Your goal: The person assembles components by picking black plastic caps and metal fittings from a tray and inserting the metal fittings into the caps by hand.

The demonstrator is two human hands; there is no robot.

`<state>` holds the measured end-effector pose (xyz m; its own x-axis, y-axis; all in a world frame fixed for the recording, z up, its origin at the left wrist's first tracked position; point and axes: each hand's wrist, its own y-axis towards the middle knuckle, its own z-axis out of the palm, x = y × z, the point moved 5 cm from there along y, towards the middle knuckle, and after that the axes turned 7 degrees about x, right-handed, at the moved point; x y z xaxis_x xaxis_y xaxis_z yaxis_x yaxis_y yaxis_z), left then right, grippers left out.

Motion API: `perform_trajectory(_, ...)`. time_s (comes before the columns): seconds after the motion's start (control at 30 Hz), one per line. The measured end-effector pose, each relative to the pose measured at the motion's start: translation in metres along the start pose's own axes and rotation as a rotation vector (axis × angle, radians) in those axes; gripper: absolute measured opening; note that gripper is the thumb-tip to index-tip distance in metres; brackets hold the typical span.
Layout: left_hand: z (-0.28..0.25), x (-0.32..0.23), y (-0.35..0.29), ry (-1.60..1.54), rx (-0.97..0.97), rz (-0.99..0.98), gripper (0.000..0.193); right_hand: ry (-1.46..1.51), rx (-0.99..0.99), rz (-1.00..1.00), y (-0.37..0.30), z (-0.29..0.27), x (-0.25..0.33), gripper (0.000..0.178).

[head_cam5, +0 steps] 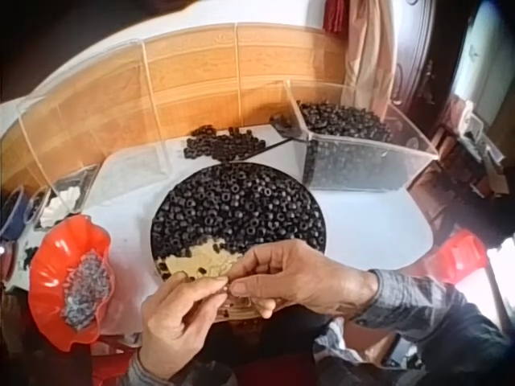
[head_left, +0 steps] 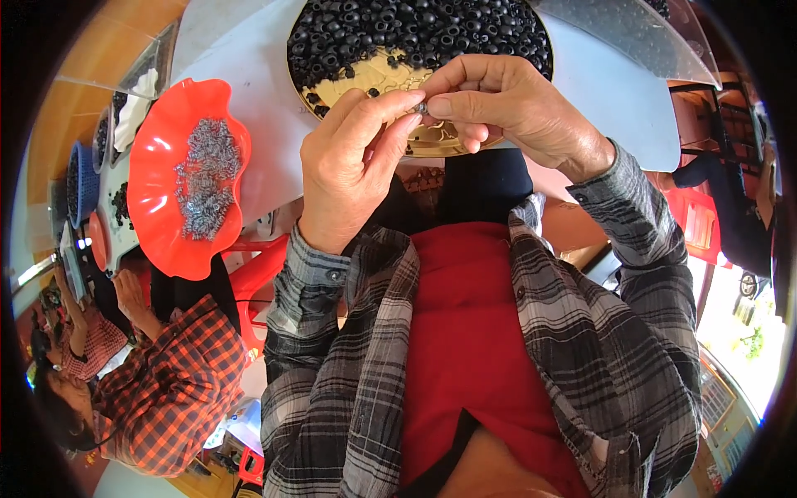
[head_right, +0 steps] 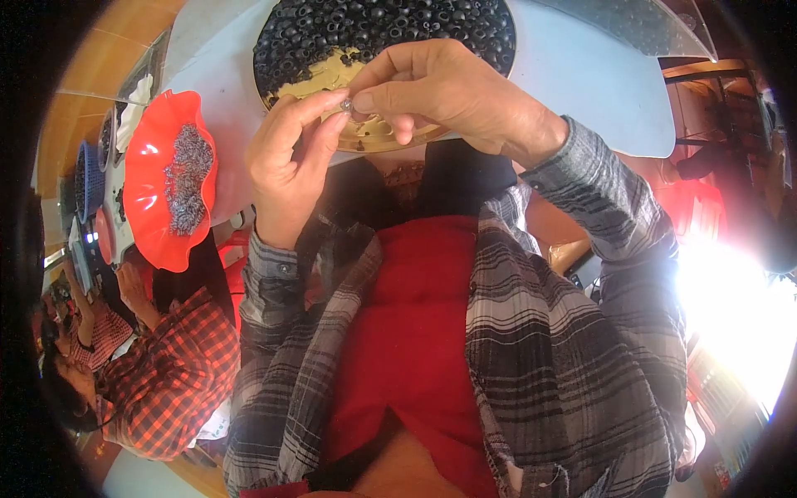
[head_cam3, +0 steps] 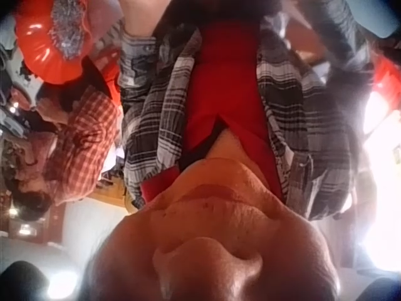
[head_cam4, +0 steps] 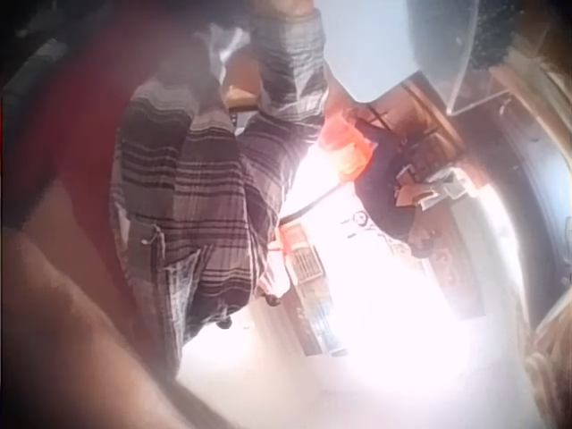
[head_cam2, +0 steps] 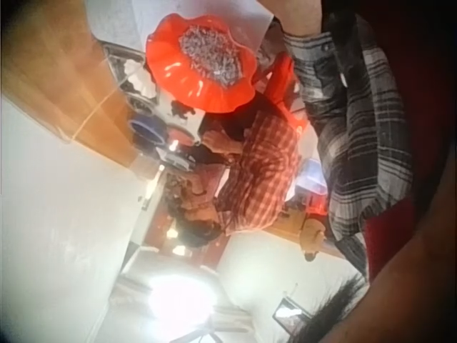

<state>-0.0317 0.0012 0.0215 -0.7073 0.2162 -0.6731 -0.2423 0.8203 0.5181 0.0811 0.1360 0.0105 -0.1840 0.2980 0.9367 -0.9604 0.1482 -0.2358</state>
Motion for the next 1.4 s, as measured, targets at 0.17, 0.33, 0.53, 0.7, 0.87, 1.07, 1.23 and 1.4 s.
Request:
perform_trajectory(0.17,-0.002,-0.001,0.004,0.0,0.061,0.026,0.021,-0.016,0.004,-0.001,-0.001,0.002,0.003,0.03)
perform_trajectory(0.33,0.0,0.002,0.003,0.076,0.08,0.035,0.019,-0.273,-0.028,-0.132,-0.005,0.002,0.015,0.023)
perform_trajectory(0.53,0.0,-0.001,0.003,-0.057,-0.018,-0.141,0.017,-0.398,-0.069,-0.223,-0.004,0.005,0.019,0.019)
perform_trajectory(0.7,-0.003,-0.001,0.007,-0.02,0.062,-0.018,0.021,-0.406,-0.098,-0.298,-0.003,0.002,0.011,0.019)
perform_trajectory(0.87,-0.003,0.0,0.008,-0.012,0.064,-0.075,0.018,-0.524,-0.165,-0.364,-0.003,0.008,0.016,0.023)
perform_trajectory(1.07,-0.002,-0.004,0.009,0.041,0.058,-0.076,0.017,-0.92,-0.255,-0.543,-0.008,0.02,0.027,0.028)
perform_trajectory(1.23,-0.002,-0.002,0.01,0.077,0.072,-0.148,0.014,-1.304,-0.266,-0.881,-0.01,0.029,0.025,0.029)
perform_trajectory(1.4,0.004,0.015,0.005,-0.114,0.067,-0.311,0.009,-1.275,-0.248,-0.915,-0.008,0.028,0.024,0.028)
